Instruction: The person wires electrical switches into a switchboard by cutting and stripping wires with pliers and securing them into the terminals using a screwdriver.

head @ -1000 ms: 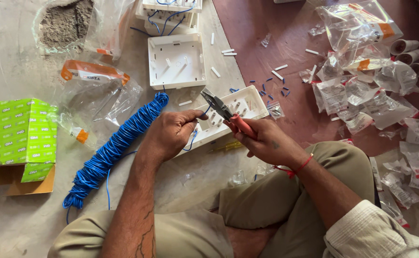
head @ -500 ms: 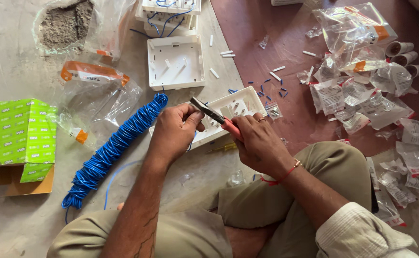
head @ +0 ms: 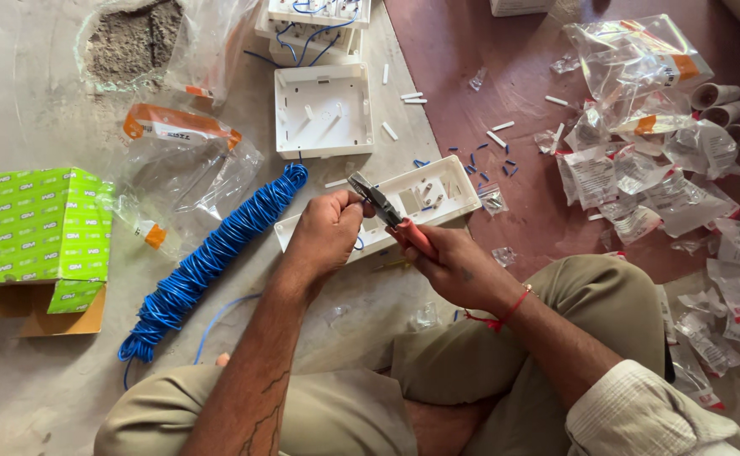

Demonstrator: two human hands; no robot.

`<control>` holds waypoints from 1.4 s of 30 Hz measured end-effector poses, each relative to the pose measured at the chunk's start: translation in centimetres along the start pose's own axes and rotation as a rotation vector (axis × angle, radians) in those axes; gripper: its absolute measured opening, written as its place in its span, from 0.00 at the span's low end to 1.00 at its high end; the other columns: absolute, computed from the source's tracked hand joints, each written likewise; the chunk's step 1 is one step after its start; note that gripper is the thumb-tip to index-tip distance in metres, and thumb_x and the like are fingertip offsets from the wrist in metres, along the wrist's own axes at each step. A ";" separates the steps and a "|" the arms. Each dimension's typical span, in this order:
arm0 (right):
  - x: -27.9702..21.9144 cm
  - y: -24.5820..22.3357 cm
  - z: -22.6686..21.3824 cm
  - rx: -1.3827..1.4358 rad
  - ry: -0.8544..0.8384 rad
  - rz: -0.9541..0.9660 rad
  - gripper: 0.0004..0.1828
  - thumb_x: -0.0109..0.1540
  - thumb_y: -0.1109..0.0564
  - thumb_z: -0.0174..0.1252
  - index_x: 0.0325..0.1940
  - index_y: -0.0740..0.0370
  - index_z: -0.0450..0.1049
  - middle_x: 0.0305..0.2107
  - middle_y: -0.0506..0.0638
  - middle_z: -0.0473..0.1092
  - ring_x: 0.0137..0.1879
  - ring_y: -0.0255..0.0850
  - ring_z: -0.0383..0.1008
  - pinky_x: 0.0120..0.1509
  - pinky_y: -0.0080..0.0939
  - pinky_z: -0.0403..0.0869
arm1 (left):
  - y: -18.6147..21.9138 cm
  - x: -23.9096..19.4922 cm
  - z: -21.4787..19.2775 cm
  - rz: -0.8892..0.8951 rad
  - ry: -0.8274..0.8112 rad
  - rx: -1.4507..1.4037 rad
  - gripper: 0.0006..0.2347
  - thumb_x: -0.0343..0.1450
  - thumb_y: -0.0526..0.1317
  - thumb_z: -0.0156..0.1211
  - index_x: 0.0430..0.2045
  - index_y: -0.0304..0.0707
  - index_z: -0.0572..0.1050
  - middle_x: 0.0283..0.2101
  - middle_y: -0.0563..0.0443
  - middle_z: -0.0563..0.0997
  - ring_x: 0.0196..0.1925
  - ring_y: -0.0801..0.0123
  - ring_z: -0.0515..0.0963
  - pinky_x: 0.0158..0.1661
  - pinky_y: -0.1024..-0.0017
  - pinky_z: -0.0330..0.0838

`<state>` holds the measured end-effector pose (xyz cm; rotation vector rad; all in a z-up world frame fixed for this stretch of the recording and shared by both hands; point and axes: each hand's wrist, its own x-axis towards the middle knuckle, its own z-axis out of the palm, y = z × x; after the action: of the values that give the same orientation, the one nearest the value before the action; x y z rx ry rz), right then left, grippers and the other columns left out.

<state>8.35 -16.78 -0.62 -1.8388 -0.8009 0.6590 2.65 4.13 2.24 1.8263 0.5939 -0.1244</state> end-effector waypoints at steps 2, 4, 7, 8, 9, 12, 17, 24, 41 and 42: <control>0.0 -0.5 -0.1 0.018 -0.010 0.072 0.16 0.67 0.57 0.53 0.58 0.66 0.73 0.30 0.56 0.75 0.36 0.37 0.71 0.44 0.42 0.74 | -0.3 0.1 -0.1 0.031 -0.002 0.029 0.11 0.73 0.38 0.50 0.35 0.33 0.81 0.19 0.56 0.73 0.22 0.79 0.70 0.27 0.72 0.67; 0.0 -0.8 -0.2 0.035 -0.018 0.147 0.17 0.66 0.57 0.53 0.57 0.65 0.73 0.27 0.58 0.74 0.32 0.43 0.72 0.40 0.44 0.75 | -0.9 0.5 -0.1 0.062 -0.008 0.058 0.11 0.73 0.39 0.49 0.36 0.34 0.81 0.19 0.54 0.73 0.22 0.78 0.70 0.27 0.71 0.68; -0.1 -1.1 -0.3 -0.268 0.056 0.111 0.12 0.66 0.56 0.57 0.45 0.70 0.73 0.25 0.63 0.72 0.33 0.57 0.72 0.40 0.52 0.70 | -1.3 0.8 0.4 0.237 -0.012 0.093 0.11 0.74 0.39 0.49 0.36 0.32 0.80 0.26 0.49 0.81 0.29 0.70 0.79 0.34 0.68 0.74; 0.0 -1.1 -0.3 -0.248 0.069 0.116 0.12 0.65 0.56 0.56 0.46 0.67 0.73 0.25 0.64 0.72 0.33 0.60 0.73 0.39 0.53 0.70 | -1.2 0.5 0.6 0.249 0.024 0.149 0.12 0.74 0.41 0.50 0.39 0.34 0.80 0.32 0.46 0.83 0.35 0.64 0.82 0.37 0.65 0.74; 0.0 -1.1 -0.4 -0.228 0.082 0.122 0.13 0.63 0.56 0.56 0.48 0.65 0.73 0.25 0.65 0.72 0.34 0.62 0.74 0.38 0.54 0.70 | -0.9 0.4 0.9 0.262 0.059 0.205 0.13 0.73 0.42 0.50 0.42 0.35 0.79 0.37 0.43 0.85 0.40 0.58 0.84 0.40 0.63 0.74; 0.0 -1.1 -0.8 -0.266 0.052 0.124 0.10 0.65 0.55 0.57 0.45 0.65 0.76 0.28 0.62 0.75 0.36 0.59 0.74 0.38 0.52 0.71 | 0.3 -0.8 1.3 0.142 0.046 0.443 0.22 0.64 0.55 0.71 0.35 0.33 0.77 0.36 0.38 0.84 0.42 0.49 0.84 0.41 0.59 0.75; 0.1 0.7 -2.2 -0.043 -0.092 0.275 0.11 0.65 0.52 0.56 0.39 0.61 0.78 0.22 0.50 0.75 0.29 0.36 0.76 0.36 0.42 0.75 | 1.1 -0.9 1.7 0.309 0.187 0.489 0.24 0.53 0.58 0.78 0.28 0.38 0.80 0.27 0.48 0.83 0.30 0.56 0.83 0.31 0.60 0.74; 0.2 1.8 -3.0 0.201 -0.198 0.381 0.13 0.63 0.55 0.59 0.32 0.67 0.80 0.13 0.45 0.68 0.16 0.30 0.64 0.21 0.36 0.63 | -0.8 -0.9 2.7 0.466 0.264 0.112 0.16 0.56 0.45 0.82 0.19 0.35 0.77 0.12 0.59 0.58 0.17 0.80 0.56 0.19 0.69 0.54; -0.6 1.9 1.1 0.700 0.020 0.510 0.14 0.67 0.49 0.56 0.44 0.62 0.78 0.29 0.49 0.79 0.22 0.28 0.63 0.24 0.31 0.60 | -2.7 1.7 2.8 0.378 0.524 0.148 0.14 0.61 0.37 0.74 0.21 0.33 0.69 0.16 0.51 0.69 0.18 0.69 0.67 0.23 0.65 0.64; -0.1 2.2 1.0 0.662 0.042 0.469 0.13 0.66 0.50 0.56 0.45 0.62 0.79 0.30 0.47 0.79 0.23 0.27 0.63 0.25 0.30 0.60 | -2.4 1.6 1.9 0.355 0.452 0.110 0.11 0.61 0.34 0.70 0.27 0.32 0.71 0.20 0.49 0.72 0.22 0.70 0.71 0.25 0.68 0.68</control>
<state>8.05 -16.96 -3.03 -1.4102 -0.0749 1.0319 3.40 3.49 -1.04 2.0516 0.5686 0.5149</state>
